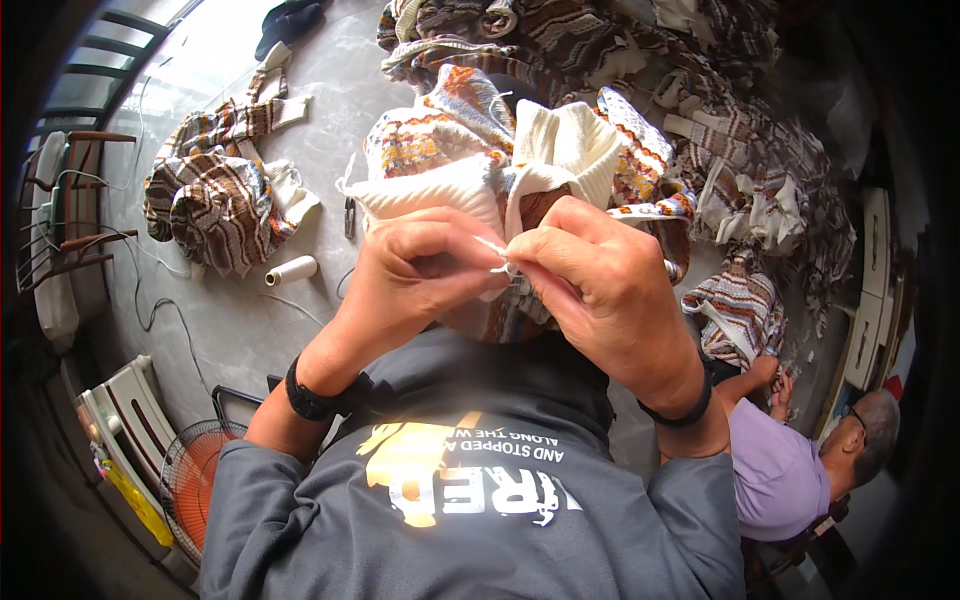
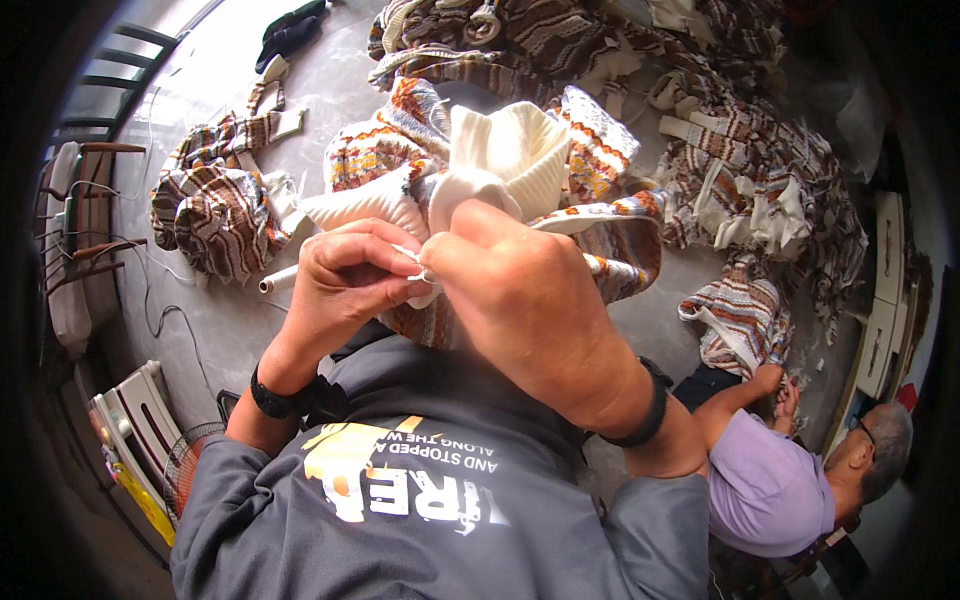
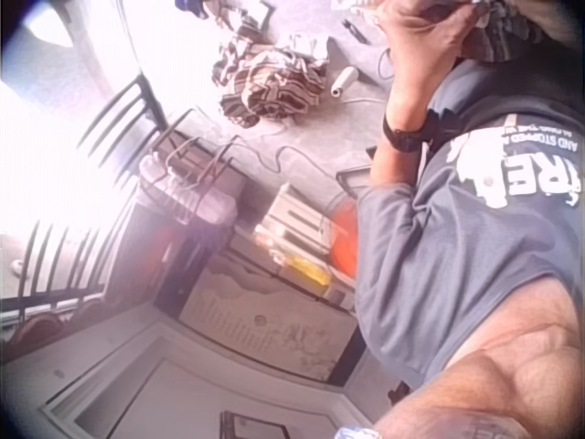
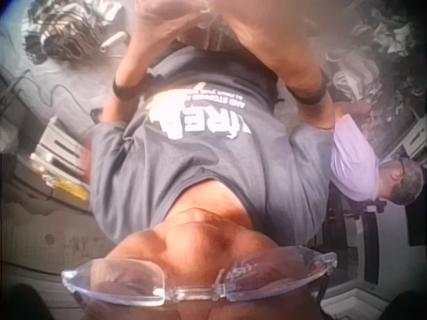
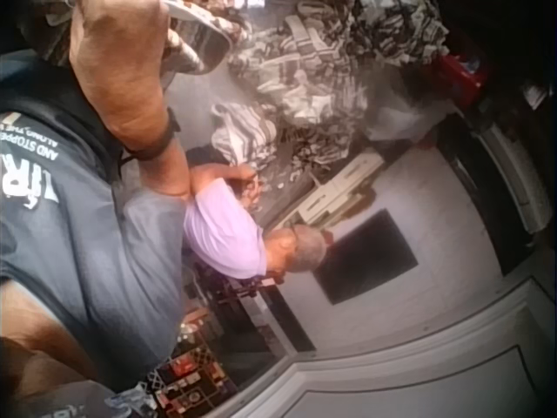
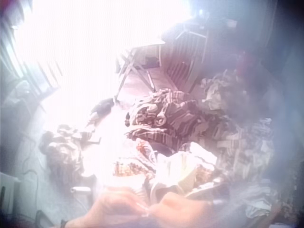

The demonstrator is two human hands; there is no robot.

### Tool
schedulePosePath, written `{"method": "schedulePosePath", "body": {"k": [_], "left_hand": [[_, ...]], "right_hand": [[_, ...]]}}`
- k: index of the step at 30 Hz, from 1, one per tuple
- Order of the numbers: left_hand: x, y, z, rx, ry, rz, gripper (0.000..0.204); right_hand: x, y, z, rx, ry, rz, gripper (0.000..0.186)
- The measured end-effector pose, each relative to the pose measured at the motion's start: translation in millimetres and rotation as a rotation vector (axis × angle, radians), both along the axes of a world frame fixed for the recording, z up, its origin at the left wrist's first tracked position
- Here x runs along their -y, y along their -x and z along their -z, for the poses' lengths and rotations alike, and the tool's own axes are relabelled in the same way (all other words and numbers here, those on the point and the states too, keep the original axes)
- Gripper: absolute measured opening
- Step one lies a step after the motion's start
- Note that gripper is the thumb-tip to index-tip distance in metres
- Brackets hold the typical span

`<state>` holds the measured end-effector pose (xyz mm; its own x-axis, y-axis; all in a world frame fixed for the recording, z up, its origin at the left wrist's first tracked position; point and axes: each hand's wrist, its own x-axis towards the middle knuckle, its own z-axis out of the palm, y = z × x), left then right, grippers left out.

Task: The person is hand-sewing a patterned garment using a needle and thread.

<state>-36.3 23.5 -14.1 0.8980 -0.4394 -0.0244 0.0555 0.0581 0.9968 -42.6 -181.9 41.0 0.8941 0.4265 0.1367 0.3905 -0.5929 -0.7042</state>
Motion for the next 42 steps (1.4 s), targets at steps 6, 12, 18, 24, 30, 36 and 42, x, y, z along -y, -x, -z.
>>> {"method": "schedulePosePath", "body": {"k": [6,12,18,24,30,36,42], "left_hand": [[-0.2,0.2,-0.1,0.025,-0.018,-0.003,0.011],[-0.6,1.0,-1.1,0.074,-0.039,-0.011,0.010],[-0.2,1.5,1.6,0.079,-0.061,-0.015,0.011],[0.5,1.5,0.3,0.094,-0.083,-0.022,0.011],[-0.4,0.1,2.1,0.115,-0.081,-0.014,0.011],[-0.5,-0.6,1.8,0.082,-0.061,-0.002,0.011],[-1.2,-1.1,3.1,0.079,-0.027,0.013,0.012]], "right_hand": [[-2.0,0.4,-0.5,0.013,0.048,0.019,0.017],[-3.4,1.4,-2.4,0.017,0.069,0.017,0.017],[-3.3,2.7,-0.3,0.003,0.059,0.024,0.017],[-4.6,2.7,-1.0,0.012,0.062,0.025,0.016],[-4.1,-1.0,-1.1,0.004,0.053,0.008,0.014],[-2.8,-4.4,0.8,-0.006,0.007,-0.014,0.014],[-2.2,-5.0,2.5,-0.022,-0.011,-0.018,0.013]]}}
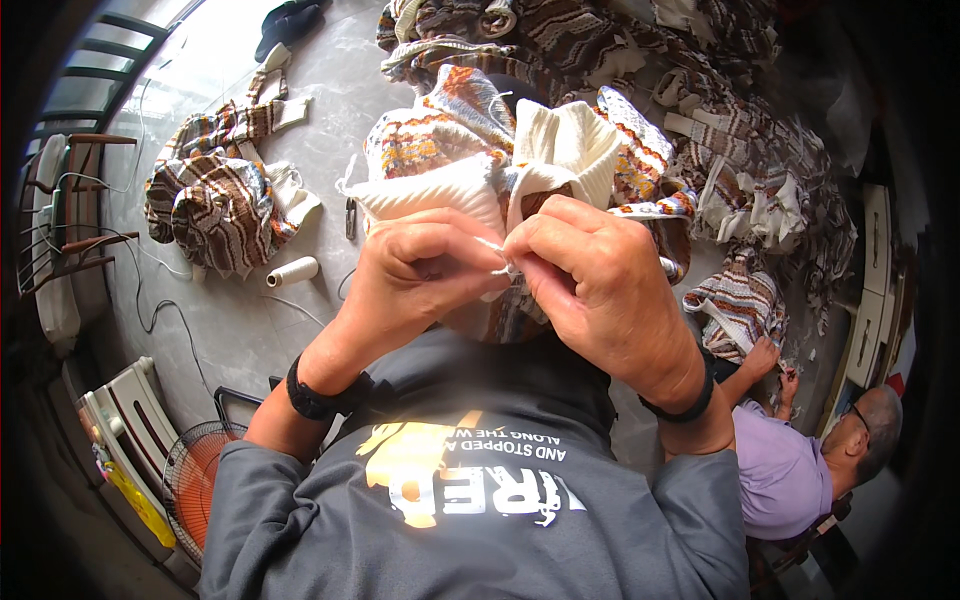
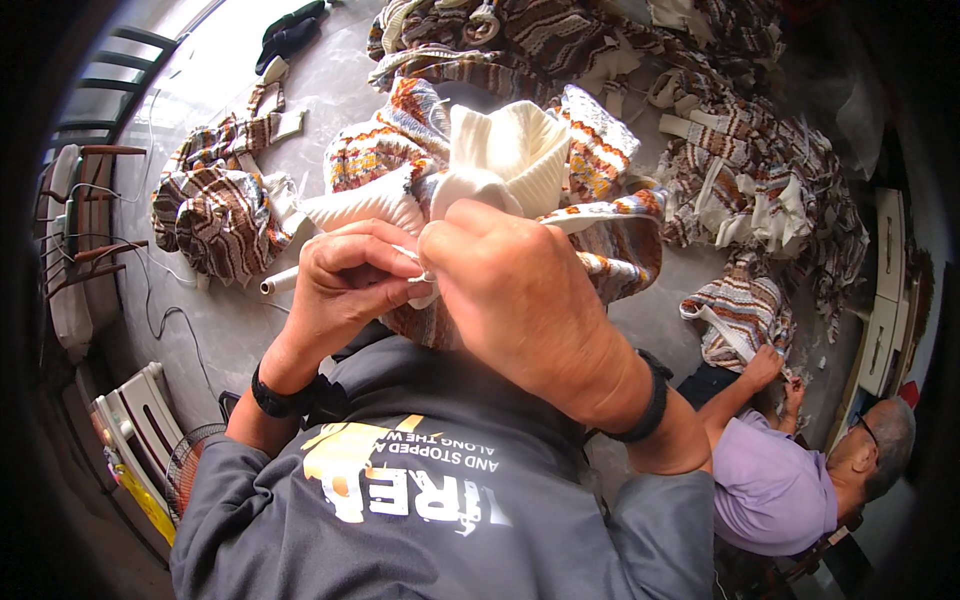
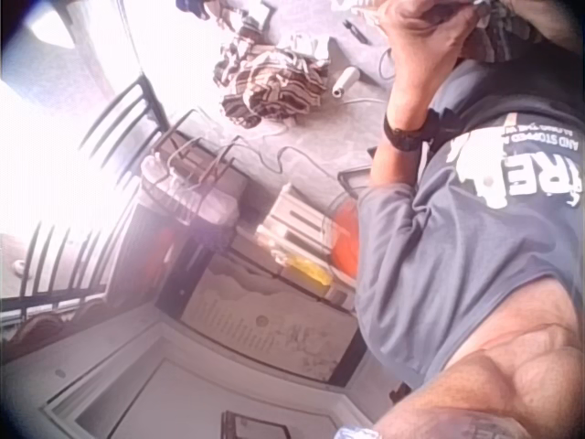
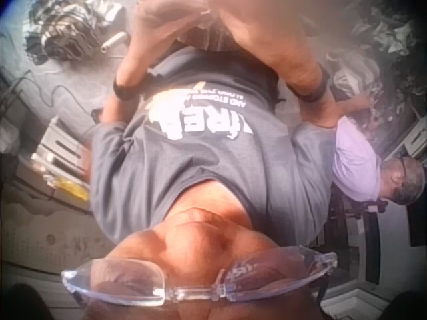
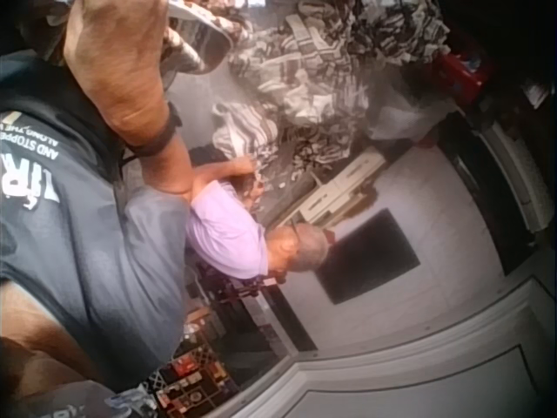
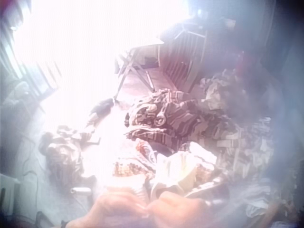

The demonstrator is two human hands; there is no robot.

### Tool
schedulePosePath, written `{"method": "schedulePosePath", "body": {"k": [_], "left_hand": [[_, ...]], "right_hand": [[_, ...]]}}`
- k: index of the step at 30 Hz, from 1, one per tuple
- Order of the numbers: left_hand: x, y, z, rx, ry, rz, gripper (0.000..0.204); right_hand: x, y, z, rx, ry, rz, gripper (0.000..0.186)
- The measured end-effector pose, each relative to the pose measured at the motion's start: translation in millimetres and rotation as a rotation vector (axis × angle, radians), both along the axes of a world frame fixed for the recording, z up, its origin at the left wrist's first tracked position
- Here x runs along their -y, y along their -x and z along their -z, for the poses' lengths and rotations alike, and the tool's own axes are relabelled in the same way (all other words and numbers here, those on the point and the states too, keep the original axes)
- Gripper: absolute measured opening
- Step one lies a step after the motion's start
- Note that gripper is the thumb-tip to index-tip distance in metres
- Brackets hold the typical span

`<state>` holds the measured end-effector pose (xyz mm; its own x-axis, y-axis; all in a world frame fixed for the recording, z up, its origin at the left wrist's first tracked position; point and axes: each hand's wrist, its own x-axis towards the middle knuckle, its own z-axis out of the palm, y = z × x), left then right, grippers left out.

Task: The person is hand-sewing a patterned garment using a needle and thread.

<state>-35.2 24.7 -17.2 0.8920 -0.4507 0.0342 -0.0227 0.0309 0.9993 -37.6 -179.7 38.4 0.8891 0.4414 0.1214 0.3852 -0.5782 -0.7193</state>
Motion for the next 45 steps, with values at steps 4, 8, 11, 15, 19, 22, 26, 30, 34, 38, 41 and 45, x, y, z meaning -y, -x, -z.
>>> {"method": "schedulePosePath", "body": {"k": [4,8,11,15,19,22,26,30,34,38,41,45], "left_hand": [[1.7,0.8,-0.1,-0.018,0.015,0.000,0.013],[-0.7,-0.9,-2.9,0.060,-0.063,0.020,0.012],[-0.9,-1.1,-2.0,0.094,-0.088,0.026,0.013],[0.0,-0.1,0.1,0.042,-0.043,0.045,0.013],[-2.9,-3.3,1.1,-0.052,0.005,0.072,0.013],[-2.9,-1.1,1.8,0.002,-0.035,0.040,0.013],[-3.7,-1.7,2.9,0.104,-0.122,0.052,0.012],[-1.7,-5.0,3.7,0.238,-0.120,0.021,0.015],[-0.3,-4.9,7.9,0.266,-0.097,-0.005,0.016],[0.1,-2.2,7.2,0.173,-0.088,-0.006,0.014],[0.0,-3.2,8.8,0.184,-0.100,-0.011,0.013],[-0.3,-7.2,9.9,0.302,-0.132,-0.006,0.014]], "right_hand": [[-3.1,2.3,1.6,0.025,-0.043,0.044,0.009],[-10.0,-3.2,-4.8,-0.107,-0.090,0.035,0.007],[-9.6,-12.7,7.3,-0.096,-0.144,-0.048,0.007],[-10.2,-17.8,12.6,-0.179,-0.294,-0.010,0.007],[-5.3,-22.7,5.8,-0.035,-0.235,-0.003,0.006],[-4.5,-22.1,3.3,-0.145,-0.235,-0.068,0.005],[0.1,-24.3,7.3,-0.516,-0.306,-0.111,0.002],[3.0,-27.0,9.3,-0.717,-0.355,-0.132,0.003],[3.3,-24.3,16.9,-0.622,-0.361,-0.201,0.004],[-3.8,-18.5,11.7,-0.509,-0.389,-0.130,0.004],[-3.4,-20.2,11.1,-0.411,-0.328,-0.161,0.007],[-0.3,-23.6,13.0,-0.384,-0.249,-0.209,0.012]]}}
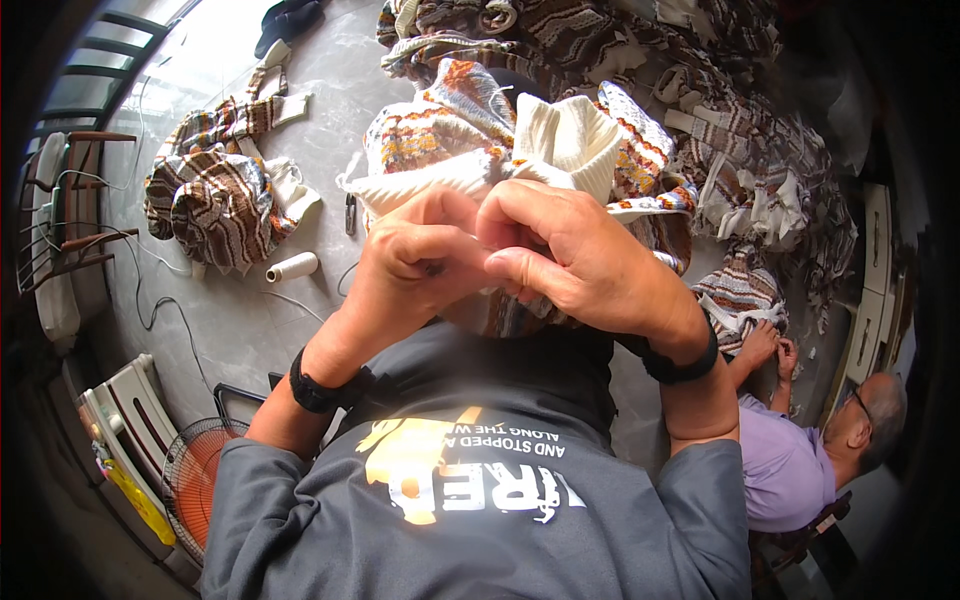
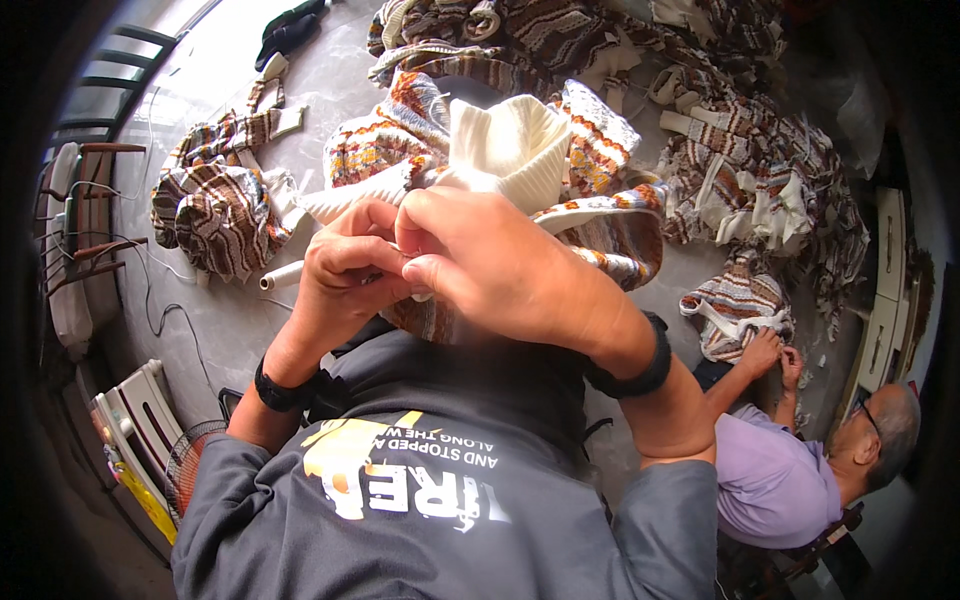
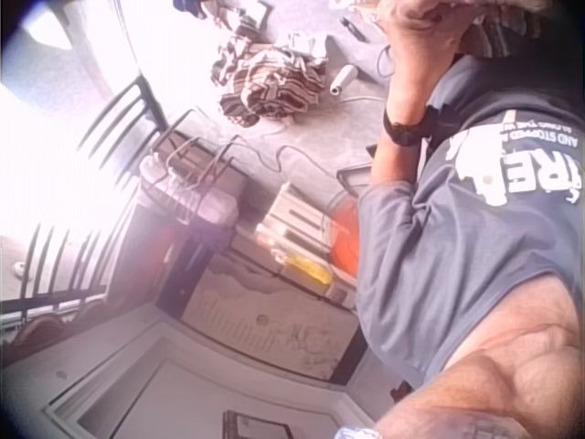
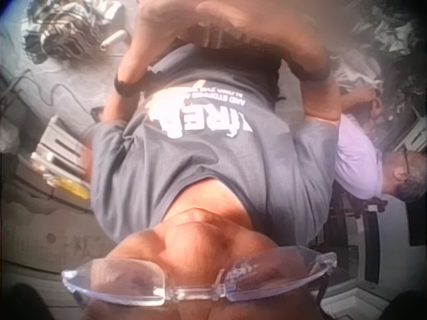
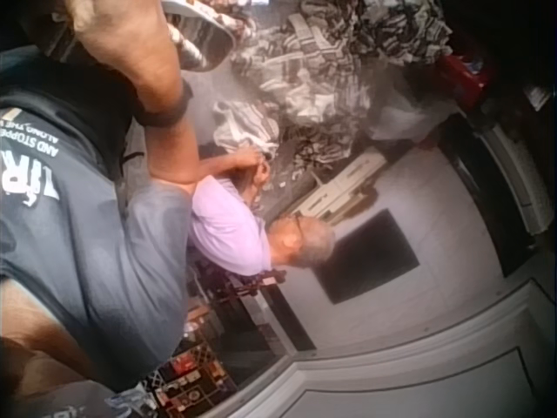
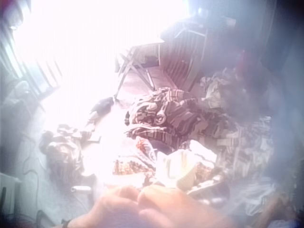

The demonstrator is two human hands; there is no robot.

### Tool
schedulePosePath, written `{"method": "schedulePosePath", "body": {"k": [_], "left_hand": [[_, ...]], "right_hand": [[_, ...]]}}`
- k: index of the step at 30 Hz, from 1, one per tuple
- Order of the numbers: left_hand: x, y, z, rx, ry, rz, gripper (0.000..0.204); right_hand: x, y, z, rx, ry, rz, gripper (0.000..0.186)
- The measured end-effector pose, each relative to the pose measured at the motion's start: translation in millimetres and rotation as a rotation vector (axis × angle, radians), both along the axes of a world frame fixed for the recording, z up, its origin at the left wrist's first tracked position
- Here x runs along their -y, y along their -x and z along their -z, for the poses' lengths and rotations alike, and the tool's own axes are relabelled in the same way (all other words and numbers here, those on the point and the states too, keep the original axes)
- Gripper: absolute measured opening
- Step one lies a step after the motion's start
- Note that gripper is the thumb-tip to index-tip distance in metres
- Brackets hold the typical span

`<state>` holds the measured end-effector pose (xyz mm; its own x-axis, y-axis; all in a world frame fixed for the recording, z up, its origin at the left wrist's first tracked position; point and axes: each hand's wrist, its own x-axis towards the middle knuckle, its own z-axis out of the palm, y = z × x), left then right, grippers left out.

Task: The person is hand-sewing a patterned garment using a needle and thread.

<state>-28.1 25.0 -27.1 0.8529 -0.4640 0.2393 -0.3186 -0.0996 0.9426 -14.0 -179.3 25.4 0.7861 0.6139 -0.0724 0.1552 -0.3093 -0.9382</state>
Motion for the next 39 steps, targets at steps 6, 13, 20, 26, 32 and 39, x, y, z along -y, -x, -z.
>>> {"method": "schedulePosePath", "body": {"k": [6,13,20,26,32,39], "left_hand": [[0.2,1.7,1.1,-0.030,0.029,-0.007,0.014],[1.3,2.6,1.0,-0.018,-0.005,0.015,0.014],[1.5,2.5,-1.4,-0.051,-0.002,0.012,0.015],[0.9,1.6,1.3,-0.076,0.052,0.031,0.021],[2.6,1.4,4.2,-0.115,0.118,0.015,0.022],[1.2,-1.7,2.1,-0.047,0.055,0.007,0.014]], "right_hand": [[-7.4,7.5,1.4,0.127,0.027,0.041,0.012],[-8.8,15.6,-3.2,0.266,0.229,0.069,0.020],[5.3,-12.6,-7.7,0.138,0.162,-0.106,0.026],[10.9,-15.0,-8.4,-0.363,-0.015,-0.093,0.025],[8.4,-16.0,-3.2,-0.257,-0.028,-0.006,0.014],[1.0,-17.5,-6.3,-0.221,0.047,-0.027,0.011]]}}
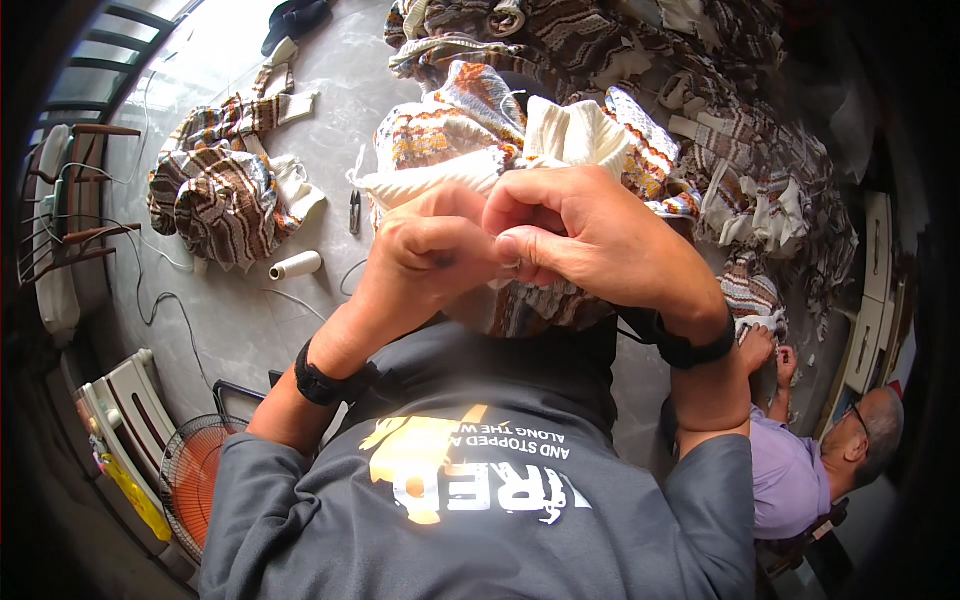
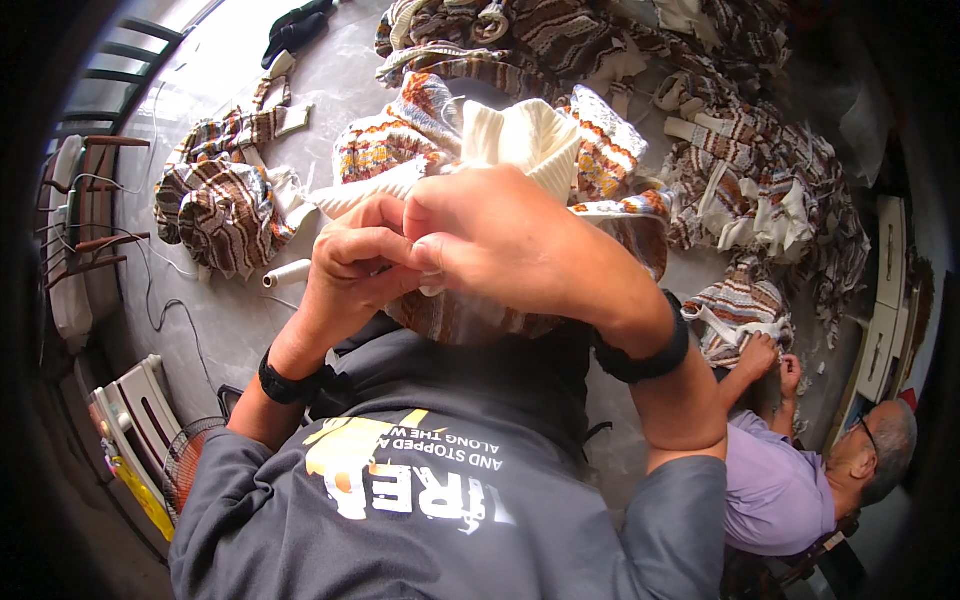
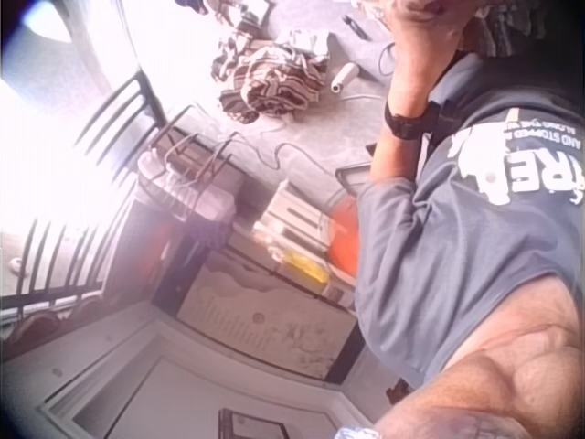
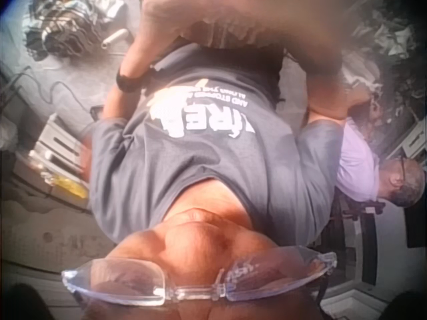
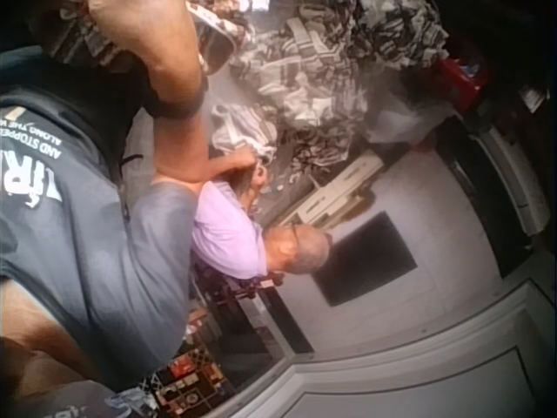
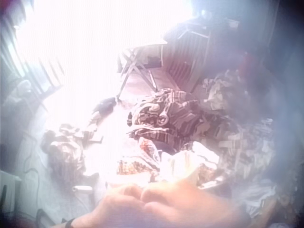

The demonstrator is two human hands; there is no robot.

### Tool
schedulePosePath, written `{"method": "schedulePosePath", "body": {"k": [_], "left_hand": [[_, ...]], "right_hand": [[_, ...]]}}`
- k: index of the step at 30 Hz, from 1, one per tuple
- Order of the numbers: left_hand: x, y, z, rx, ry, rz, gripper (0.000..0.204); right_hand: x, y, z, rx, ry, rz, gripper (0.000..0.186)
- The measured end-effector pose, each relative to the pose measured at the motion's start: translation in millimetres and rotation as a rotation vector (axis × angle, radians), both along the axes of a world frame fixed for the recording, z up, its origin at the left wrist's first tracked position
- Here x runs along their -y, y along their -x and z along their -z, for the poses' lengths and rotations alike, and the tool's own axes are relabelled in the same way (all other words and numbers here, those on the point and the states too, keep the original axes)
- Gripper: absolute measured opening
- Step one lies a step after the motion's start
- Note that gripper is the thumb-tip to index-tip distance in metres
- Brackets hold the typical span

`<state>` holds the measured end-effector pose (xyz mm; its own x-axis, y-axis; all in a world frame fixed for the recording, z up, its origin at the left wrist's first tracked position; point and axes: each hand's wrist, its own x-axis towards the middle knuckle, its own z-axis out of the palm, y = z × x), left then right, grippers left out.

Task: The person is hand-sewing a patterned garment using a needle and thread.

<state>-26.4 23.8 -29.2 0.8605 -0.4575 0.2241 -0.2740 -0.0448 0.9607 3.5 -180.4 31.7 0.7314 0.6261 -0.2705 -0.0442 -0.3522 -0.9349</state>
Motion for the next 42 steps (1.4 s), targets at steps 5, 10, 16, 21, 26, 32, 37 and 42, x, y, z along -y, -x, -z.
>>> {"method": "schedulePosePath", "body": {"k": [5,10,16,21,26,32,37,42], "left_hand": [[-0.2,0.1,1.6,-0.002,0.009,0.011,0.014],[-2.8,0.3,3.7,-0.085,0.052,0.007,0.011],[-4.0,0.2,-7.7,-0.416,0.177,0.060,0.010],[-9.9,0.9,-0.2,-0.499,0.252,0.054,0.010],[-9.5,-1.0,1.9,-0.517,0.346,0.103,0.010],[-6.7,-4.4,-1.8,-0.588,0.386,0.152,0.009],[-12.3,-2.2,-6.1,-0.624,0.375,0.123,0.009],[-9.8,-2.7,-8.0,-0.634,0.384,0.122,0.009]], "right_hand": [[-5.0,9.0,5.0,0.252,0.019,0.019,0.009],[-18.0,24.9,6.5,0.645,0.114,0.087,0.013],[-4.1,-2.7,-13.9,0.045,-0.406,0.440,0.011],[48.2,-39.2,-31.4,-0.157,-0.989,0.255,0.016],[115.5,-46.4,-80.4,-0.294,-1.330,0.331,0.033],[76.4,-16.7,-48.8,0.470,-0.574,0.626,0.018],[6.2,22.7,-16.1,0.785,0.140,0.239,0.012],[-1.5,39.7,-7.0,0.713,0.153,0.260,0.015]]}}
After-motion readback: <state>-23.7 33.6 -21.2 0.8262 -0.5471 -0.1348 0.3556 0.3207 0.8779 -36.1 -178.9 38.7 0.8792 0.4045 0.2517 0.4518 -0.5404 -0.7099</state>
